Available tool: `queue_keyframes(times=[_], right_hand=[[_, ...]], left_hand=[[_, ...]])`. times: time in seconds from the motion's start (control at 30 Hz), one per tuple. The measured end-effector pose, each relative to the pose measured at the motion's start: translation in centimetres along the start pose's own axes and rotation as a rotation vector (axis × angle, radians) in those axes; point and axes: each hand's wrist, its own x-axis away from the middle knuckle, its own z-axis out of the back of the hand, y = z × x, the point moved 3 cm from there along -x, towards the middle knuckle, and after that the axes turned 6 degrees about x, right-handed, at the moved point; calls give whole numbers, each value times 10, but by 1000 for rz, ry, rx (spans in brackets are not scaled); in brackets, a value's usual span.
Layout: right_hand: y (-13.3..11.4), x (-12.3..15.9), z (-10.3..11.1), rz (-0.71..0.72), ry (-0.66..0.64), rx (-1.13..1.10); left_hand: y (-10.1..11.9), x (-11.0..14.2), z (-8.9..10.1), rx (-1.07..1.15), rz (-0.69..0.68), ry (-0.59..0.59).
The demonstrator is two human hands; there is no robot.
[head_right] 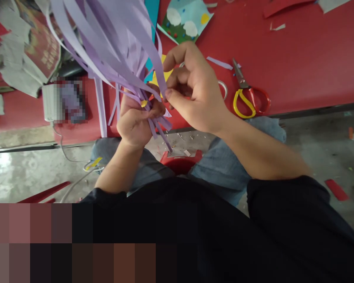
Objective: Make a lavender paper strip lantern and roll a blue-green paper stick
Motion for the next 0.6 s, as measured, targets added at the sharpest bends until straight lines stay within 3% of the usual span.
queue_keyframes(times=[0.13,0.37,0.6], right_hand=[[2,0,3,-46,-3,44],[0,-1,7,57,9,213],[-4,4,12,3,-28,291]], left_hand=[[1,1,0,22,9,11],[3,2,-4,33,-31,-76],[-5,3,6,-1,24,38]])
